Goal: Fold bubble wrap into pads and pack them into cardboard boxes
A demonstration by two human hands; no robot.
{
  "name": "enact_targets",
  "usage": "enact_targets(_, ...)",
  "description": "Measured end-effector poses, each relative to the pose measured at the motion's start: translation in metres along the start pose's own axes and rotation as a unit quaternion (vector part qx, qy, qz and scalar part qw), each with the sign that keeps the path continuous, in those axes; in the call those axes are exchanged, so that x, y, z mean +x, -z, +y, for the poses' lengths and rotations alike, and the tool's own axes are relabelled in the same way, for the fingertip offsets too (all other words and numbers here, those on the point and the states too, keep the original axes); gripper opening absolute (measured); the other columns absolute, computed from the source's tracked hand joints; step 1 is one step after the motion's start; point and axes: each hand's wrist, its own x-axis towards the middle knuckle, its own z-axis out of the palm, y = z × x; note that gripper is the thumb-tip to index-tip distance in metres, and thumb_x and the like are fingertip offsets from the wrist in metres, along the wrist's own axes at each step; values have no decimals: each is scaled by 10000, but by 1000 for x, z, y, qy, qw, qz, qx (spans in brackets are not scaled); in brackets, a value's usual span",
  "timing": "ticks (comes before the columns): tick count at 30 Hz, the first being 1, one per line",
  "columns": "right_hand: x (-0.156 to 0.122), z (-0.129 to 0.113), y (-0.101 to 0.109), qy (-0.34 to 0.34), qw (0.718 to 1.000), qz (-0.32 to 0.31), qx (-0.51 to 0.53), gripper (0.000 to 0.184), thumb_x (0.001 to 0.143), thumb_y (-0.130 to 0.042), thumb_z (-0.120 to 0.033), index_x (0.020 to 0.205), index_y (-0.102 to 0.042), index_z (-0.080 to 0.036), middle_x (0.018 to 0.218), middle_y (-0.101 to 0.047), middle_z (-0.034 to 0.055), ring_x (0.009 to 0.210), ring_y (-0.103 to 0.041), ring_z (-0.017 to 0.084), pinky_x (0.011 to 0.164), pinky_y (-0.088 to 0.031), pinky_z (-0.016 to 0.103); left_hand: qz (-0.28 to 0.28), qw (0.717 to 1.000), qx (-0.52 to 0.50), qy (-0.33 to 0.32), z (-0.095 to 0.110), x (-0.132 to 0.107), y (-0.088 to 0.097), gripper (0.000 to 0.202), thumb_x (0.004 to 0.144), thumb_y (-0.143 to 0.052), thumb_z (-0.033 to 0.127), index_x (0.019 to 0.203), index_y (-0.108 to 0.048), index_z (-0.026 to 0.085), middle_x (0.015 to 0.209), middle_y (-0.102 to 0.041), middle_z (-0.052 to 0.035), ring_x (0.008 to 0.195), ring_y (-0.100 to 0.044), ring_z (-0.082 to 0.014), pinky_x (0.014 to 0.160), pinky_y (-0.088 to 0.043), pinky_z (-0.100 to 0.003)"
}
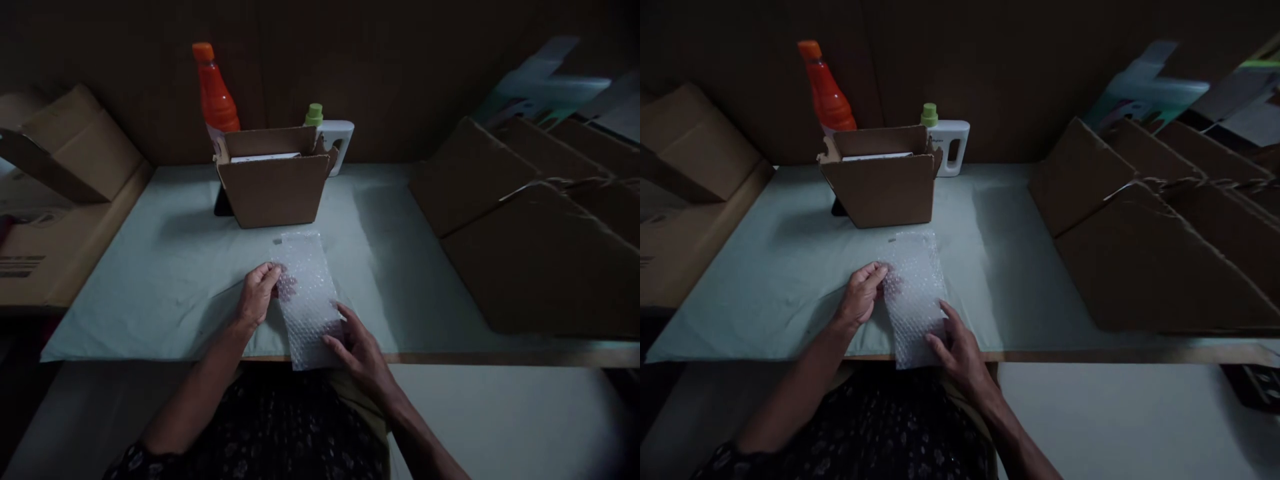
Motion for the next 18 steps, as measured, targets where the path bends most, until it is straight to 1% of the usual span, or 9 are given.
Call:
enact_targets(2,-7,2,1,-7,999,29,-21,594,943,-545,-407,1476,-414,-178,853,-695,36,720,-648,179,655,-523,297,7,996,76,-42,1,8,-2,344,759,-626,524,681,-551,198,575,-516,46,514,-491,-111,530,-401,-223)
enact_targets(3,-9,2,4,-8,998,44,-35,598,951,-532,-389,1488,-389,-171,802,-678,19,655,-617,163,619,-504,285,10,992,113,-60,1,13,-4,290,769,-625,461,666,-563,197,563,-504,49,522,-484,-111,540,-385,-221)
enact_targets(5,-7,0,10,-4,995,68,-67,607,935,-548,-370,1484,-389,-167,776,-668,8,597,-579,151,593,-487,279,16,979,183,-91,3,22,-9,189,788,-612,345,673,-602,194,574,-526,48,561,-492,-116,582,-370,-224)
enact_targets(7,-1,-1,15,-1,993,75,-95,587,915,-563,-358,1456,-431,-173,756,-659,1,567,-560,145,589,-481,280,24,962,247,-113,5,31,-14,130,812,-594,274,719,-643,196,633,-593,35,625,-528,-128,640,-371,-233)
enact_targets(9,6,0,15,-1,990,74,-117,559,900,-563,-353,1423,-480,-172,739,-653,-2,551,-554,143,586,-473,278,33,943,307,-124,5,39,-19,127,838,-584,244,750,-665,201,692,-646,15,683,-567,-147,686,-373,-247)
enact_targets(12,15,4,11,-2,985,55,-166,531,886,-553,-353,1382,-541,-166,690,-650,-5,534,-554,150,562,-434,274,38,912,390,-121,4,45,-22,144,857,-589,225,751,-684,206,732,-691,-23,733,-615,-185,697,-364,-272)
enact_targets(15,21,8,10,7,973,22,-229,491,876,-542,-327,1340,-594,-176,652,-660,-2,545,-581,169,549,-397,279,35,883,455,-109,1,45,-23,150,875,-589,228,782,-704,211,793,-731,-63,780,-658,-222,687,-361,-291)
enact_targets(18,24,10,12,15,962,-3,-274,481,890,-532,-311,1352,-590,-190,652,-680,-1,535,-593,175,541,-388,282,32,862,496,-101,0,43,-22,145,894,-576,234,849,-712,214,864,-751,-80,827,-683,-239,692,-372,-298)
